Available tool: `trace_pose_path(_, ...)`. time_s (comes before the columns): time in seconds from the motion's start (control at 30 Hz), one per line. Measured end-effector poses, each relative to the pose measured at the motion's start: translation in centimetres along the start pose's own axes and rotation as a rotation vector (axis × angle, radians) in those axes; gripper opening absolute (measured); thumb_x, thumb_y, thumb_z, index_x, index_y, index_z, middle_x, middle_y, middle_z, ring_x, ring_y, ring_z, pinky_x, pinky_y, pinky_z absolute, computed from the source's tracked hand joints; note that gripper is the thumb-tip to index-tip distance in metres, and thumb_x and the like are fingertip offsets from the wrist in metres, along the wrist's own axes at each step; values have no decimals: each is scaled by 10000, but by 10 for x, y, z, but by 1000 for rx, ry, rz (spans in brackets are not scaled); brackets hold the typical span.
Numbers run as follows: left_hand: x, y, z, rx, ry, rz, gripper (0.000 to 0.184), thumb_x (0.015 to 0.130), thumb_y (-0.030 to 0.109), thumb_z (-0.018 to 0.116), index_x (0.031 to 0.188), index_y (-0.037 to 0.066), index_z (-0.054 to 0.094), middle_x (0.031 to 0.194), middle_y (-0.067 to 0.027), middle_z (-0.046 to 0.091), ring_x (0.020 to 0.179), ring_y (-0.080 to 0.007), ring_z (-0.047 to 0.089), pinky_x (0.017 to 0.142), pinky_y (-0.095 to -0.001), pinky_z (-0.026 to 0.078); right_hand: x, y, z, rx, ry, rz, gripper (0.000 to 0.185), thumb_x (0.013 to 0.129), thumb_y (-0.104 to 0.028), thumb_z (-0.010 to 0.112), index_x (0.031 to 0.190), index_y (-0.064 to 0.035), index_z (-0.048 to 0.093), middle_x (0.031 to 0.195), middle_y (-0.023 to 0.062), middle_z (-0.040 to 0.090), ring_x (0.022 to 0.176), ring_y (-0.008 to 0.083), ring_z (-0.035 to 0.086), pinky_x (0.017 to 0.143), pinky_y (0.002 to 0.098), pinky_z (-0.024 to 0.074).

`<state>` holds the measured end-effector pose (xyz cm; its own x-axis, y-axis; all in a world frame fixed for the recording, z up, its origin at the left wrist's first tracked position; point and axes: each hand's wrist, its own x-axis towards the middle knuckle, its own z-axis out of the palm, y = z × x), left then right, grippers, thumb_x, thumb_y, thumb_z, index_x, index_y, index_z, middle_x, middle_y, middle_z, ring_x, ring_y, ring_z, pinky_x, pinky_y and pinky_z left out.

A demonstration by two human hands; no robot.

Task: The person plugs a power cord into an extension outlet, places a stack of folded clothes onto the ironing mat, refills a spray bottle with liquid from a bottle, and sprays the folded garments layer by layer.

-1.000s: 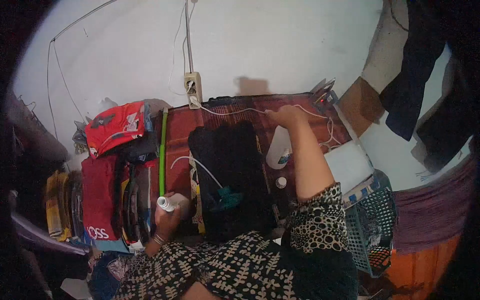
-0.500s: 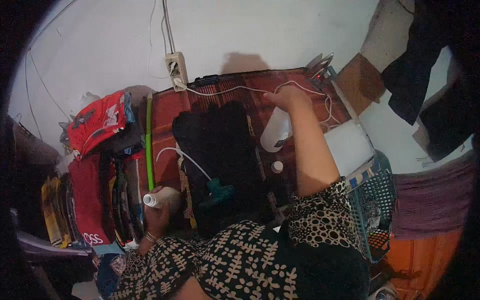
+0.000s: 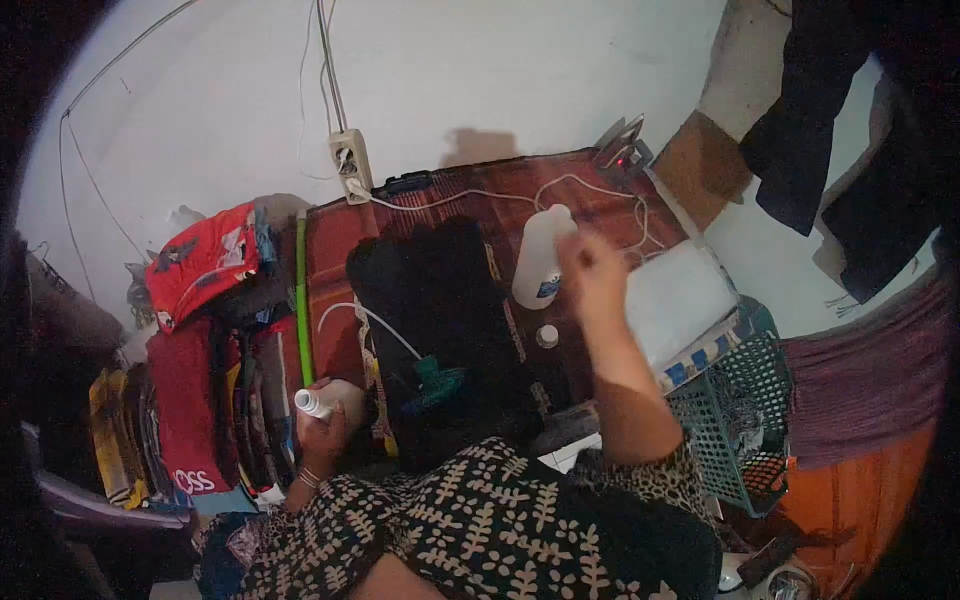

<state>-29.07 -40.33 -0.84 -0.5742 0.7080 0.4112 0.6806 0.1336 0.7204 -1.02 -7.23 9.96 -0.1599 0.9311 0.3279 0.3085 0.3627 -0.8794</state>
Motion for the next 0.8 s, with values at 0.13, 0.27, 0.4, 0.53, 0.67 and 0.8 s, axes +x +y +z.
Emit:
trace_pose_path(0.13,0,-4,1,-16,16,35,388,818,96,681,1173,-8,565,1128,-157,629,1037,-307,622,923,-392,476,-70,85,23,-480,-151,-554,216,841,-212,666,952,-27,651,898,171,647,836,374,641,811,449,510)
trace_pose_path(0.27,-2,-17,5,-103,14,-13,393,811,89,686,1172,-8,566,1125,-160,628,1032,-304,622,922,-384,476,-83,131,31,-678,-264,-458,216,811,-134,674,1006,-43,655,1021,193,624,927,396,622,846,475,500)
trace_pose_path(0.4,3,4,-2,-80,-21,-64,395,809,95,690,1169,-10,568,1108,-163,630,1017,-312,623,915,-390,477,-84,115,24,-546,-328,-224,261,797,-106,693,1045,-33,664,1070,202,611,1039,391,595,867,468,494)
trace_pose_path(0.53,3,-10,4,30,35,103,401,813,105,689,1177,-9,565,1103,-167,630,1009,-320,623,911,-396,477,-47,35,-4,-352,-20,-494,299,807,-109,690,1096,-34,667,1069,185,617,1021,369,606,875,425,495)
trace_pose_path(0.67,-5,-5,2,-66,-4,-53,393,815,117,691,1169,-1,570,1106,-166,630,1013,-325,623,905,-399,476,21,-31,-16,-410,15,-416,306,806,-134,687,1096,-35,675,1109,189,629,1057,347,601,915,403,486)
trace_pose_path(0.8,-1,-13,3,12,52,16,413,823,163,697,1182,5,569,1110,-172,626,1008,-339,619,902,-401,470,59,-27,6,-623,-103,-396,342,804,-156,672,1126,-42,672,1117,207,626,1092,358,583,938,424,478)
